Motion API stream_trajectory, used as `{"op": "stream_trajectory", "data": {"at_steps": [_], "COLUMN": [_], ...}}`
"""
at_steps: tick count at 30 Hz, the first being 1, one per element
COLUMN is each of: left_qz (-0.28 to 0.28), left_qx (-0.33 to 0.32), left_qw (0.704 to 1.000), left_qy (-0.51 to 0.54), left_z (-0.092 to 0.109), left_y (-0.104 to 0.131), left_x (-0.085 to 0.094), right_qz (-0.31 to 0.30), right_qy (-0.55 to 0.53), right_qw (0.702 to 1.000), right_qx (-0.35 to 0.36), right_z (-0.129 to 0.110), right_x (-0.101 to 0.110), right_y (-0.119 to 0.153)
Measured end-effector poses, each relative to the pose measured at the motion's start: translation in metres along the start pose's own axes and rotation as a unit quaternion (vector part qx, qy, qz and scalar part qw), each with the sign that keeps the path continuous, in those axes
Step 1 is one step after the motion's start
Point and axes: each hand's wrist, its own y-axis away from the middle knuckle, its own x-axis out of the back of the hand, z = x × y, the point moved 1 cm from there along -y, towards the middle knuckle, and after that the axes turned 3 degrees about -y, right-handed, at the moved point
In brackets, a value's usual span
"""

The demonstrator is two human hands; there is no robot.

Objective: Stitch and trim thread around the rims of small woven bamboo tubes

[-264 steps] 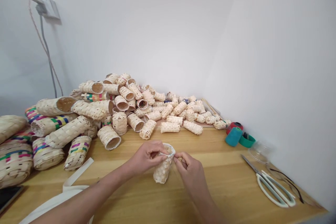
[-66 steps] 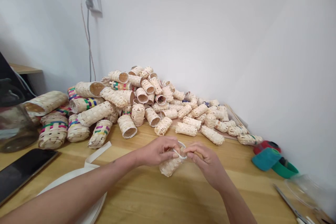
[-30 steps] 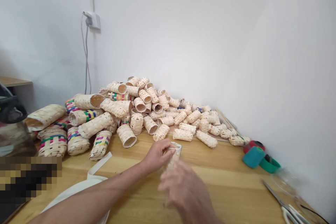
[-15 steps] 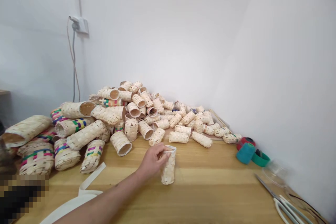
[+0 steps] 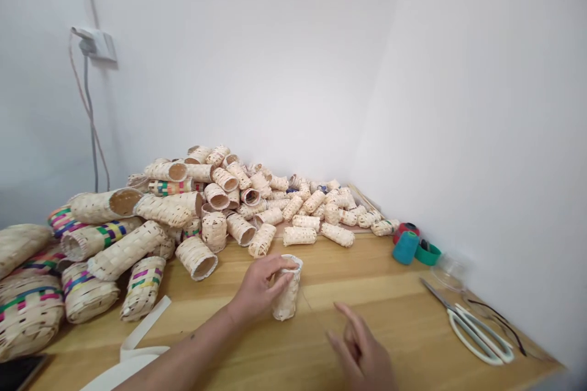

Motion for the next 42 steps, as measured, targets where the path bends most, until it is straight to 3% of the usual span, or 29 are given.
{"op": "stream_trajectory", "data": {"at_steps": [2, 6, 11, 15, 19, 22, 24, 28, 30, 37, 42], "left_qz": [-0.001, 0.003, 0.013, 0.009, 0.01, 0.009, 0.006, 0.012, 0.015, 0.016, 0.019], "left_qx": [-0.013, -0.039, -0.026, -0.026, -0.021, -0.033, -0.045, -0.026, -0.013, 0.002, 0.003], "left_qw": [1.0, 0.999, 0.998, 0.998, 0.998, 0.999, 0.999, 1.0, 1.0, 0.999, 0.999], "left_qy": [-0.007, -0.029, -0.049, -0.056, -0.051, -0.036, -0.024, -0.001, 0.015, 0.029, 0.028], "left_z": [0.003, 0.004, 0.002, 0.002, 0.002, 0.001, 0.001, 0.001, 0.001, 0.0, -0.002], "left_y": [0.001, 0.002, 0.003, 0.002, 0.001, 0.001, 0.001, 0.0, -0.001, -0.001, -0.001], "left_x": [0.0, -0.001, -0.003, -0.002, -0.002, -0.002, -0.002, -0.002, -0.002, -0.001, -0.001], "right_qz": [0.021, 0.019, 0.029, 0.026, -0.076, -0.195, -0.22, -0.063, -0.015, -0.023, -0.109], "right_qy": [-0.054, -0.069, -0.088, -0.115, -0.188, -0.323, -0.382, -0.353, -0.328, -0.247, -0.128], "right_qw": [0.997, 0.997, 0.996, 0.993, 0.979, 0.92, 0.888, 0.919, 0.928, 0.958, 0.985], "right_qx": [-0.043, -0.012, 0.0, 0.003, -0.033, -0.1, -0.128, -0.165, -0.176, -0.145, -0.043], "right_z": [-0.016, -0.047, -0.061, -0.064, -0.069, -0.073, -0.071, -0.048, -0.034, -0.016, -0.029], "right_x": [-0.006, -0.016, -0.024, -0.015, 0.005, 0.017, 0.021, 0.022, 0.019, 0.01, -0.003], "right_y": [-0.028, -0.065, -0.073, -0.076, -0.077, -0.075, -0.074, -0.076, -0.076, -0.059, -0.042]}}
